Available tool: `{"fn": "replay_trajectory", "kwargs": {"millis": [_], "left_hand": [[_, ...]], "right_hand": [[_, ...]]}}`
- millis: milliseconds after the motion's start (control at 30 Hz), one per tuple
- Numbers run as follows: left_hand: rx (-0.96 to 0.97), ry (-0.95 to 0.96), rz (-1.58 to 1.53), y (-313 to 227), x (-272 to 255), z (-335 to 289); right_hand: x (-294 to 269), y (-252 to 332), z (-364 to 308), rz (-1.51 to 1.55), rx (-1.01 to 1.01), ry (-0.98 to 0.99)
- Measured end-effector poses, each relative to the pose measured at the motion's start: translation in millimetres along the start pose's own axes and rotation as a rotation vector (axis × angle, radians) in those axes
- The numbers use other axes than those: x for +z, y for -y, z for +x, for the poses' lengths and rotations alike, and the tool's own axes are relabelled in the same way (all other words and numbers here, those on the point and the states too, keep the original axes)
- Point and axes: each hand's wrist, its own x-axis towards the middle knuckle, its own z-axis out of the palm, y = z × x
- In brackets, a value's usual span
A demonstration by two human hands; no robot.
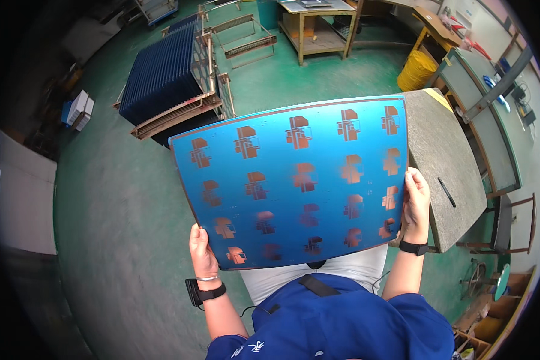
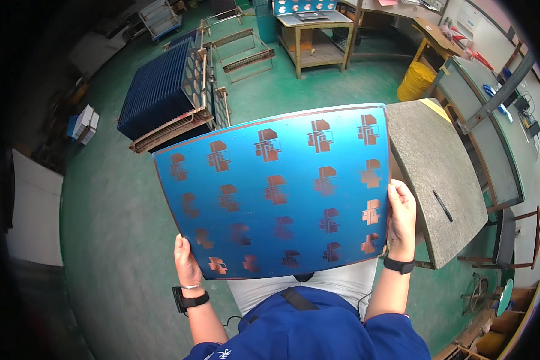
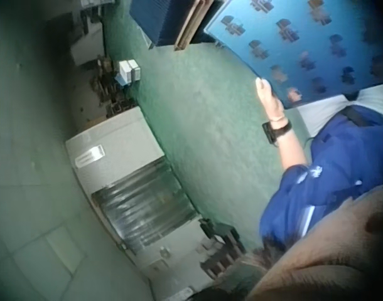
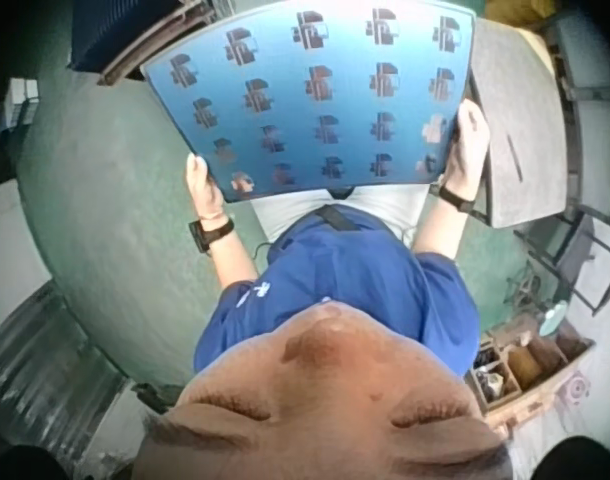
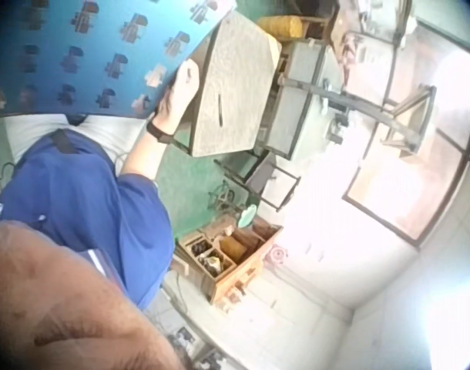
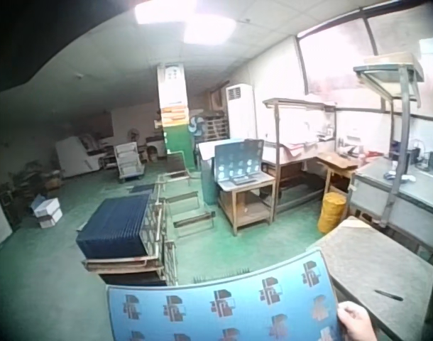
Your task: Picking up, inspecting, and organizing blue metallic panels with circular printed patterns from a storage rack.
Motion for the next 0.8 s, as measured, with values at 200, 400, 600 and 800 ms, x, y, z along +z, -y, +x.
{"fn": "replay_trajectory", "kwargs": {"millis": [200,400,600,800], "left_hand": [[0.026,-0.030,-0.007,0,4,3],[0.136,-0.029,0.029,1,8,3],[0.441,0.082,0.156,1,20,13],[0.416,0.055,0.199,-1,50,13]], "right_hand": [[1,2,-1,0.010,-0.058,-0.041],[-2,4,-1,-0.004,-0.125,-0.046],[-19,-12,15,0.157,-0.296,-0.045],[10,-1,11,0.835,0.047,0.119]]}}
